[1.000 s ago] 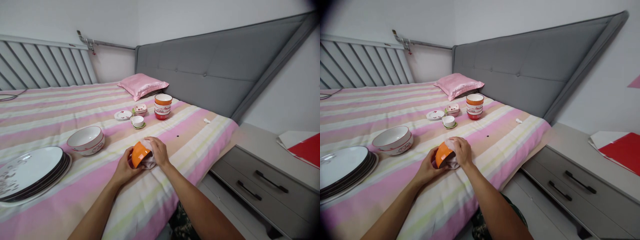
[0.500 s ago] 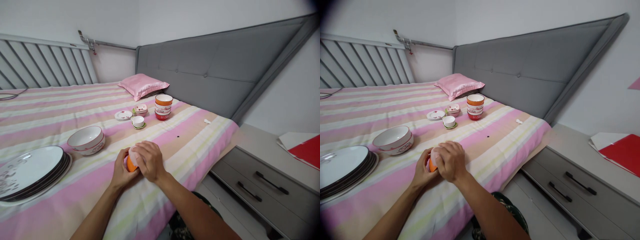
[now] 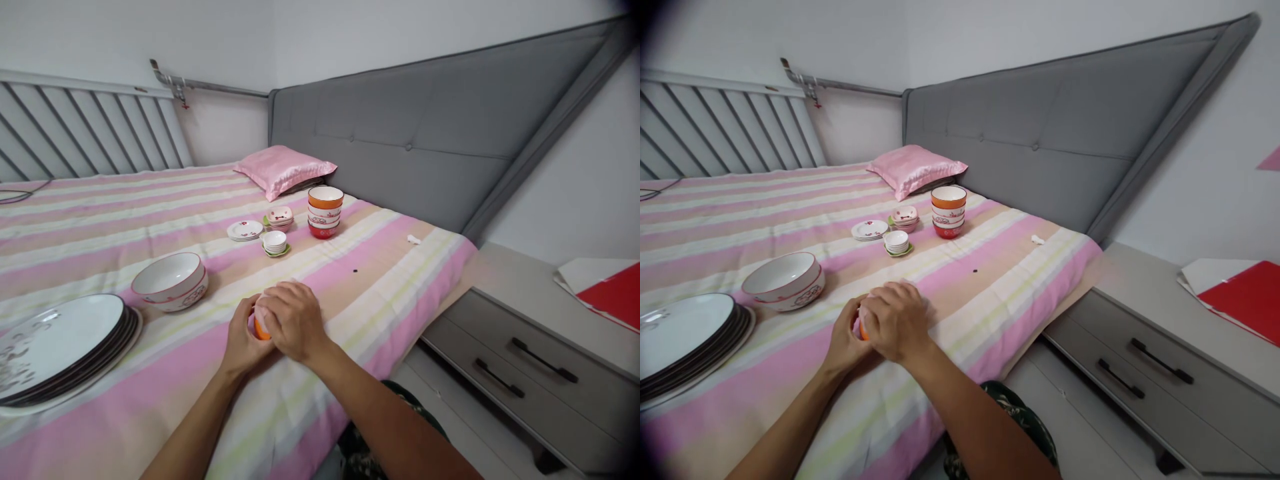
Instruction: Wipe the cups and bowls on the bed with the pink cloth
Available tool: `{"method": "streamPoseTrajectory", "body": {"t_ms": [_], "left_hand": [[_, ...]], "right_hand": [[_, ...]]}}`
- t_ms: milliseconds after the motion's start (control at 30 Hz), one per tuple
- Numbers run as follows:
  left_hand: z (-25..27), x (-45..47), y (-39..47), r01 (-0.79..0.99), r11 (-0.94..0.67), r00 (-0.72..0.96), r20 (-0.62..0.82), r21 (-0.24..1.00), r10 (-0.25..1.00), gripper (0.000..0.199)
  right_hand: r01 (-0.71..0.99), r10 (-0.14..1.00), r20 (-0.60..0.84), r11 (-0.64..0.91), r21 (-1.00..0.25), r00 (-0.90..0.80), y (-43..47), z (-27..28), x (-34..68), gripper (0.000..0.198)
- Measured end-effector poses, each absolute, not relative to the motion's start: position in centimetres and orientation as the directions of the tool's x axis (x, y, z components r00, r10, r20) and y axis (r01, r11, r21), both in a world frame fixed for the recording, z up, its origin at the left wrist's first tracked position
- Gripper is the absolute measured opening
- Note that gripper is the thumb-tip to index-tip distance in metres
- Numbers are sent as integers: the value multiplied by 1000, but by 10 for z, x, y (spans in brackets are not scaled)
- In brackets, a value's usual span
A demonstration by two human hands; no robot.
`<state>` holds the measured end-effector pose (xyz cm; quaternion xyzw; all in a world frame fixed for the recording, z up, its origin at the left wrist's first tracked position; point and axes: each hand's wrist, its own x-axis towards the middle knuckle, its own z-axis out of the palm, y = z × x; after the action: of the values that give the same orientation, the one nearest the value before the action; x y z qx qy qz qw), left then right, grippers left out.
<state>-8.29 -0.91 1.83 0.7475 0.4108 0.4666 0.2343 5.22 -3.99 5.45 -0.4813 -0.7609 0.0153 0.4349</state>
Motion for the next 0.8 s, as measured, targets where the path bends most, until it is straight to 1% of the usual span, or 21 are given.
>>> {"method": "streamPoseTrajectory", "body": {"t_ms": [67,133,233,300,400,500,600,667,800], "left_hand": [[17,-83,-9,420,-543,233,492,727,839,55],[15,-84,-7,427,-534,240,478,730,845,59],[10,-88,-5,403,-527,263,457,748,850,65],[8,-89,-4,387,-523,276,446,760,852,67],[8,-90,-4,353,-504,303,414,788,859,73],[10,-89,-6,283,-475,365,365,833,857,84],[13,-91,-5,298,-457,410,320,838,854,94],[15,-94,-3,338,-458,424,302,822,854,93],[21,-96,-3,392,-497,443,314,774,840,77]], "right_hand": [[673,787,614,489,-555,-65,-36,56,58,26],[586,827,562,449,-675,13,-32,55,64,28],[322,908,400,344,-882,127,-24,50,71,28],[156,946,265,237,-959,189,-17,42,76,28],[44,965,122,114,-992,233,-7,25,84,30],[-71,968,-20,-3,-998,251,1,7,90,37],[-162,955,-120,-78,-984,271,6,-5,91,39],[-196,950,-139,-85,-977,279,7,-7,89,37],[-223,961,-83,-23,-975,264,3,1,85,37]]}}
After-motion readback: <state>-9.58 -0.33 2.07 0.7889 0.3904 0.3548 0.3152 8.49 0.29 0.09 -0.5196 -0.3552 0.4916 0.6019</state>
